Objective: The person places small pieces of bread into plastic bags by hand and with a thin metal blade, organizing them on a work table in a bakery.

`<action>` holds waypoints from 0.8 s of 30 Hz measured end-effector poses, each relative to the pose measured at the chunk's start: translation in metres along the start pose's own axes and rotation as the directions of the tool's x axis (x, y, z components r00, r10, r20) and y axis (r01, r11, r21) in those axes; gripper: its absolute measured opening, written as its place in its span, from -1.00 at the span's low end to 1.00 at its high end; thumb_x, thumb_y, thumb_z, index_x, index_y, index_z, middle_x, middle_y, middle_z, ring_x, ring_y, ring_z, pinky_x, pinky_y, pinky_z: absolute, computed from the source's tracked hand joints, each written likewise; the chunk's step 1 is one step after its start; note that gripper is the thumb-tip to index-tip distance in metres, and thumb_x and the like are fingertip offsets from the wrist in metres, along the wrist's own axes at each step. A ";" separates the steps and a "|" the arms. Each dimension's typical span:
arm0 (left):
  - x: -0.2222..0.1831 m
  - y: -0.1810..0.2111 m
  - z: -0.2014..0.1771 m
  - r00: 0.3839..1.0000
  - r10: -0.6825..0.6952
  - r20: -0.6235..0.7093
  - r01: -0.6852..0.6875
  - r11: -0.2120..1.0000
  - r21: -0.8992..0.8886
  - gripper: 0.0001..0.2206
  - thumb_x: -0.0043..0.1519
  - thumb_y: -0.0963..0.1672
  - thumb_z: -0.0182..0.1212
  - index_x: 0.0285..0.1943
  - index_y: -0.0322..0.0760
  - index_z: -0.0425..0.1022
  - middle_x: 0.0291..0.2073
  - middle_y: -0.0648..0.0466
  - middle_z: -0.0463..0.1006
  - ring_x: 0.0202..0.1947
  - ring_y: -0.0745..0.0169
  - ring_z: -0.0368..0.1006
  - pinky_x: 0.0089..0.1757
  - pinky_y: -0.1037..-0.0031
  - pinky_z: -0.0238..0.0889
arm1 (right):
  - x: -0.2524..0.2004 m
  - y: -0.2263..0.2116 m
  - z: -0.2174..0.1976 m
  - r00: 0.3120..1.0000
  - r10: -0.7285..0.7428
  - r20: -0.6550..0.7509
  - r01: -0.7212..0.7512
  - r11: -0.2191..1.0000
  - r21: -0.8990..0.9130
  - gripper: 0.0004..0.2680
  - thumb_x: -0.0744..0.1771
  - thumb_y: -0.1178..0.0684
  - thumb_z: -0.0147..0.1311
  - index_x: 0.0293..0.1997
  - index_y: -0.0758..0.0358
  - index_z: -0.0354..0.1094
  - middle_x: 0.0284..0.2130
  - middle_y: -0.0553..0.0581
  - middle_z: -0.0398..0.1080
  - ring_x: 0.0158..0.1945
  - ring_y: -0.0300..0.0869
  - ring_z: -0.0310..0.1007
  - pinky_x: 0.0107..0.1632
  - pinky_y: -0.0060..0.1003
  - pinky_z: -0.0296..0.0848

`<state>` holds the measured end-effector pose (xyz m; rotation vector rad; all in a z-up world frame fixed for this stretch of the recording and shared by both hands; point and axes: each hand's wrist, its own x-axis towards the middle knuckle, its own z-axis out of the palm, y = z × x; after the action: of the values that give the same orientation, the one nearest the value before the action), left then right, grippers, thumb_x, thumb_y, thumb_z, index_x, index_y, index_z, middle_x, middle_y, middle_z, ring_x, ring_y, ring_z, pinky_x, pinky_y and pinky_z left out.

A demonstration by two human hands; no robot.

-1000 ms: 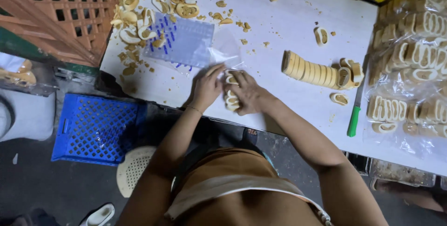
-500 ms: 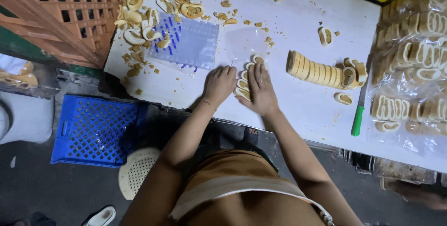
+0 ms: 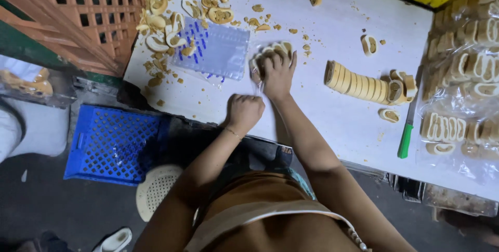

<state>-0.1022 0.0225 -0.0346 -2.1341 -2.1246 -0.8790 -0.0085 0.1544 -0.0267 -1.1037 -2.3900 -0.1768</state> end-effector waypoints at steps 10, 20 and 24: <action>-0.031 0.012 -0.011 0.983 0.104 0.153 -0.120 0.988 0.101 -0.82 0.12 -0.11 0.16 -0.57 -0.15 0.49 -0.61 0.05 0.54 -0.54 0.08 0.50 -0.34 0.15 0.26 | -0.036 0.005 -0.037 0.997 -0.014 -0.078 0.028 0.983 0.180 -0.80 0.27 -0.04 0.29 -0.11 0.16 0.52 0.02 0.10 0.48 0.20 0.11 0.37 0.29 0.21 0.18; 0.102 0.030 -0.129 0.978 -0.195 -0.069 0.133 0.848 -0.514 -0.93 0.14 -0.21 0.15 -0.29 -0.36 0.52 -0.32 -0.08 0.56 -0.44 0.04 0.53 -0.34 0.33 0.42 | 0.066 0.121 -0.161 0.854 -0.045 0.518 -0.284 0.795 0.537 -0.76 0.17 0.16 0.29 -0.12 0.16 0.53 -0.25 0.13 0.52 -0.25 -0.09 0.48 -0.12 -0.22 0.49; 0.125 0.022 -0.127 0.926 -0.197 0.322 0.365 0.683 -0.633 -0.74 0.22 -0.29 0.03 -0.10 -0.27 0.66 -0.27 -0.11 0.67 -0.44 0.25 0.62 -0.33 0.46 0.48 | 0.136 0.180 -0.049 0.875 0.053 0.480 -0.296 0.844 0.447 -0.85 0.36 0.12 0.18 0.01 0.18 0.55 -0.26 0.19 0.57 -0.25 -0.11 0.51 -0.06 -0.19 0.51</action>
<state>-0.1388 0.0871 0.1290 -2.2944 -2.5935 -1.7859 0.0693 0.3506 0.0669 -1.1810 -2.4658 0.8296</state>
